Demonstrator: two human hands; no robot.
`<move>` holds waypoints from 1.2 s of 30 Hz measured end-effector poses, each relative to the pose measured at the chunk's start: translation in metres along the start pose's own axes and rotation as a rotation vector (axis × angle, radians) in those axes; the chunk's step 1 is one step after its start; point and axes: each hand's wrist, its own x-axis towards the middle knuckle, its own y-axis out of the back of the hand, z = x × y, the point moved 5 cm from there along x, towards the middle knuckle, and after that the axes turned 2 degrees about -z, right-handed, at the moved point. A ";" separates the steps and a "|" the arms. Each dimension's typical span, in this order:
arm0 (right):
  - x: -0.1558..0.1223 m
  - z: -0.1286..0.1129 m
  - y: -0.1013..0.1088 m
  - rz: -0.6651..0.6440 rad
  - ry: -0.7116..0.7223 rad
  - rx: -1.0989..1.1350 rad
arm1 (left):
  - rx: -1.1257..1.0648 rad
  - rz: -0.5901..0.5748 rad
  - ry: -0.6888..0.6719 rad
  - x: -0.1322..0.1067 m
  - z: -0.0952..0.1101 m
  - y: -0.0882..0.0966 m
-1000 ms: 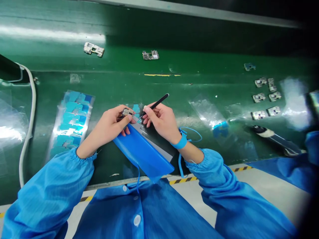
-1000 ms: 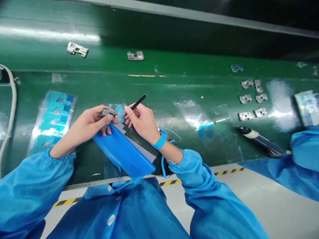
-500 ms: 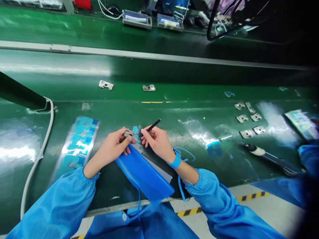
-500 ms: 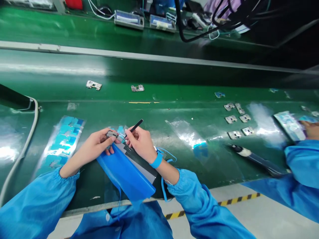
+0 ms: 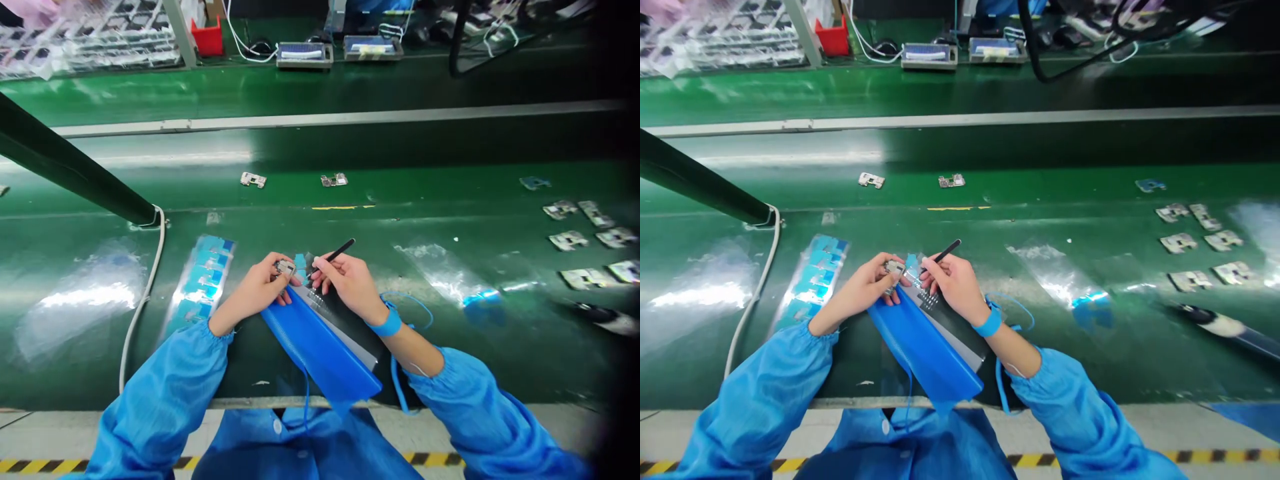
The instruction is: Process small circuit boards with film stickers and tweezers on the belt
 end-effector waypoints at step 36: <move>0.000 0.002 0.001 -0.028 -0.025 0.158 | 0.028 -0.110 0.001 0.000 0.007 0.009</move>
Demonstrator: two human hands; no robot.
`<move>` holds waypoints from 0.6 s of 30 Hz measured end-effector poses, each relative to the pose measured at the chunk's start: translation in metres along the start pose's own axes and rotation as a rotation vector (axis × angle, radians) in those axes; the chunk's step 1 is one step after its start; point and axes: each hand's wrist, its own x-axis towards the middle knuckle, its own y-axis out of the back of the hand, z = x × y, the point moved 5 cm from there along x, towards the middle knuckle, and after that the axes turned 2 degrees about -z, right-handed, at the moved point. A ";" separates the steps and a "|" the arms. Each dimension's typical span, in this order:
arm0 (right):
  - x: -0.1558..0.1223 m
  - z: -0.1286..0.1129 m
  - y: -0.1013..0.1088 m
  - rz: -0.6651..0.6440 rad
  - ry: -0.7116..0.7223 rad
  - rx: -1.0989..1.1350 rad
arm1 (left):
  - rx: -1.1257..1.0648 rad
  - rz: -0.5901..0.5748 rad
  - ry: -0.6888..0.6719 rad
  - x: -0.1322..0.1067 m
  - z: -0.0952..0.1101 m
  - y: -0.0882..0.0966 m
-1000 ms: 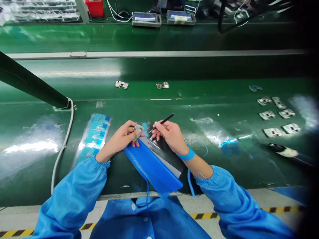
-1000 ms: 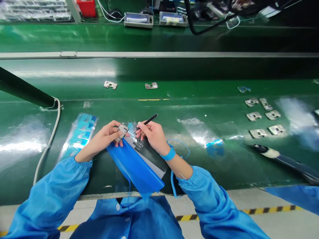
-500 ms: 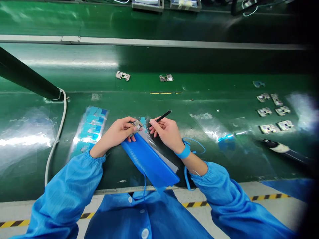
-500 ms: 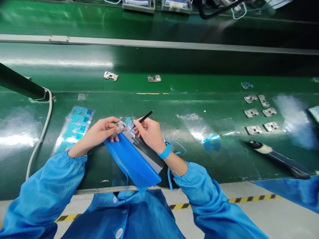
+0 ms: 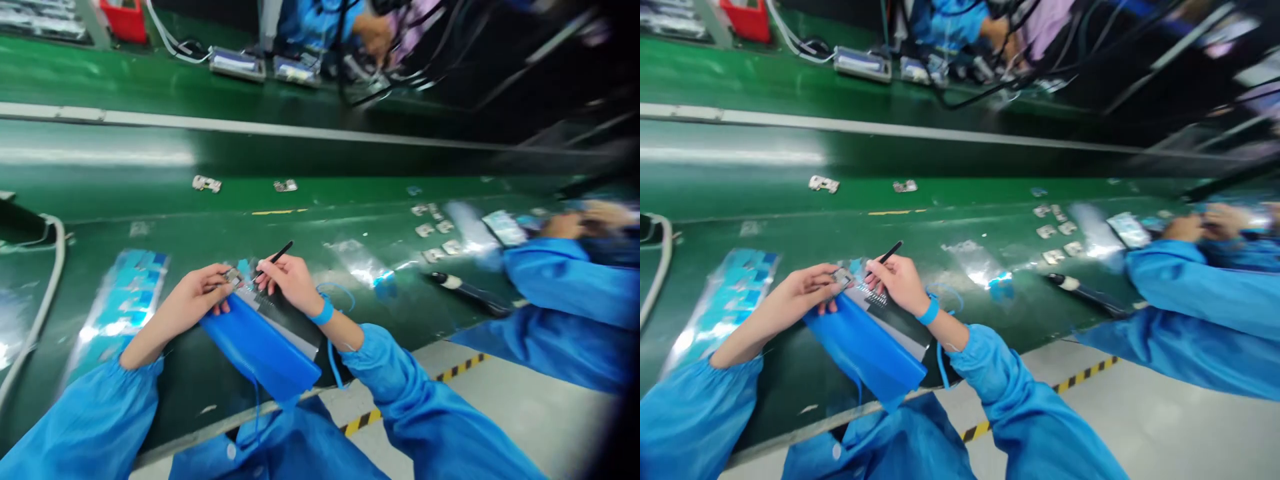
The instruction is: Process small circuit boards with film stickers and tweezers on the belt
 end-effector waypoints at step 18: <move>-0.002 -0.008 -0.042 -0.351 0.111 0.235 | -0.596 0.448 -0.039 -0.005 0.003 -0.006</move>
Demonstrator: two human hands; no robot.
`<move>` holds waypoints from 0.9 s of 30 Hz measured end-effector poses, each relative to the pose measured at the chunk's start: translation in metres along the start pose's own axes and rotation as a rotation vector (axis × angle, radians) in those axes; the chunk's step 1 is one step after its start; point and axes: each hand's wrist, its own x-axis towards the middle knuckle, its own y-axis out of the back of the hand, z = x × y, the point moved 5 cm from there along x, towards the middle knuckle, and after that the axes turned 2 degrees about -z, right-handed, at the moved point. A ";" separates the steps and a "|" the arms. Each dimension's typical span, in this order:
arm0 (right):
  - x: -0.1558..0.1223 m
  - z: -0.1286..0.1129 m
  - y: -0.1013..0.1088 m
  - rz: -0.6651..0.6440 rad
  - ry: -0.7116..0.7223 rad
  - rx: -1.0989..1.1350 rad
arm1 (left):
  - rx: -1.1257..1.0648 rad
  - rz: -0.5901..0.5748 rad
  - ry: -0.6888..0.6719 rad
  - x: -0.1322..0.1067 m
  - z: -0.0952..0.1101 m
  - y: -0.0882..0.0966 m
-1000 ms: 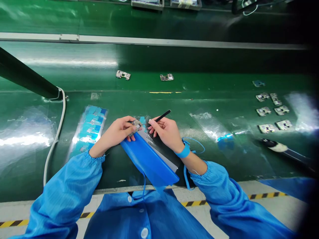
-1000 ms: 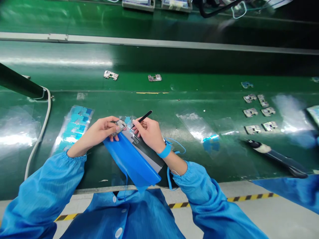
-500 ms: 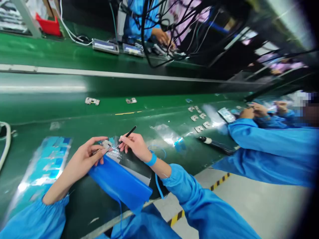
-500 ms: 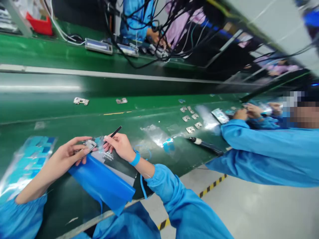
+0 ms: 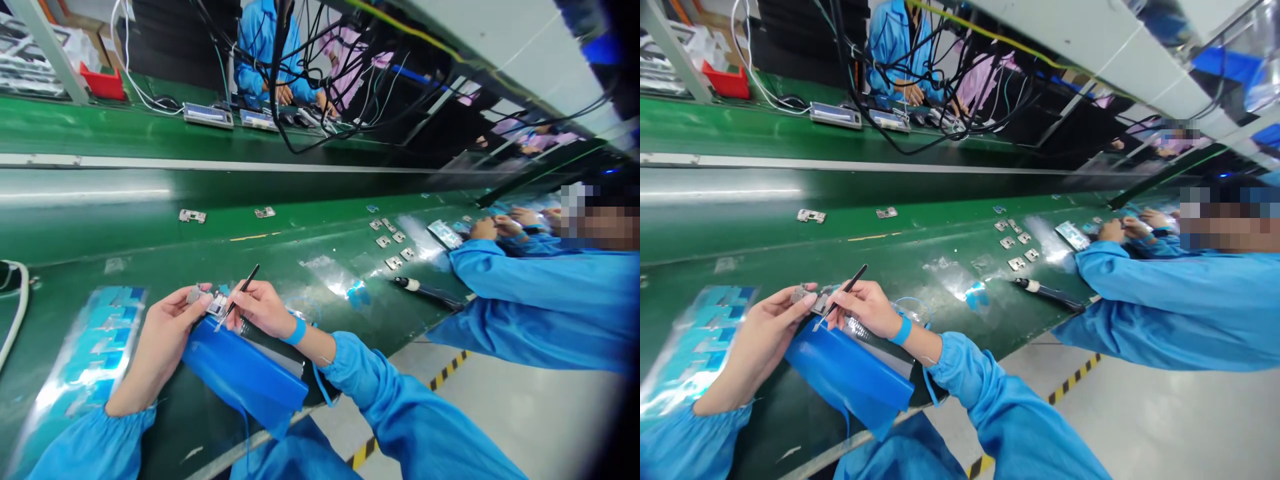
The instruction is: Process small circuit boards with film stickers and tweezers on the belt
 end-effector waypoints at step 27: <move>-0.014 -0.019 0.007 0.282 0.200 -0.301 | -0.006 -0.228 -0.127 -0.009 0.002 -0.020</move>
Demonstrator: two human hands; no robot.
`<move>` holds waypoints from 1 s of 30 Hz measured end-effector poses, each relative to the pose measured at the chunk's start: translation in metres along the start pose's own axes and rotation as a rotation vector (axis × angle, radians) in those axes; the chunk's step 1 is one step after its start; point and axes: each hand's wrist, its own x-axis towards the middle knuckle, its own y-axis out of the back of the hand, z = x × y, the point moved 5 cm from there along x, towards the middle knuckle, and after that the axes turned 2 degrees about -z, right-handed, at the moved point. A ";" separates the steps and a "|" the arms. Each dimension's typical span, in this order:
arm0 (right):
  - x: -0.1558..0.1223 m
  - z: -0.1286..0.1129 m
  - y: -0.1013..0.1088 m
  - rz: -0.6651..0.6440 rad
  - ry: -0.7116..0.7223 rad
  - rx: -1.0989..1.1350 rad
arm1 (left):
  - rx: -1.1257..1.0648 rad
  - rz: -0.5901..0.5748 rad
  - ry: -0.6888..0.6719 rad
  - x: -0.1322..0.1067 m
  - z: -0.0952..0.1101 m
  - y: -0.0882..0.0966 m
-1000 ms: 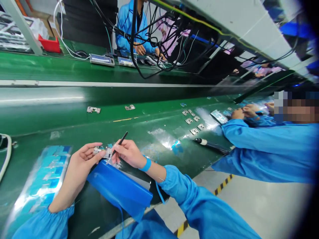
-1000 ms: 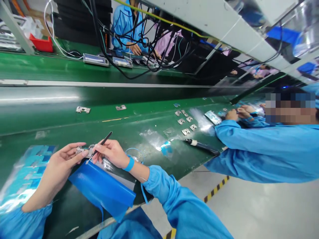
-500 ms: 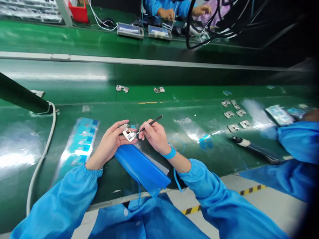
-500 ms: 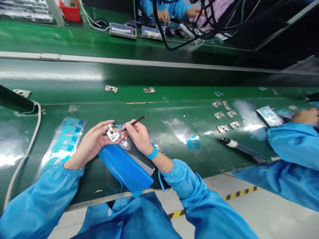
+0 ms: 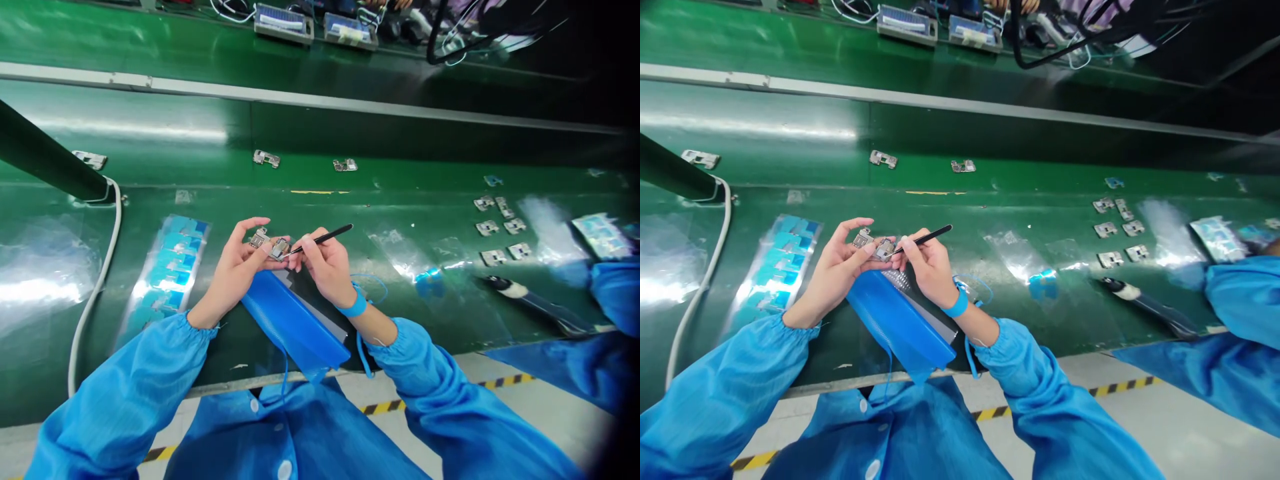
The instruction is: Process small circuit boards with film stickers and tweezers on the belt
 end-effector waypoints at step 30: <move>-0.005 -0.010 0.002 0.033 0.057 -0.135 | -0.015 -0.037 -0.032 -0.002 0.003 -0.004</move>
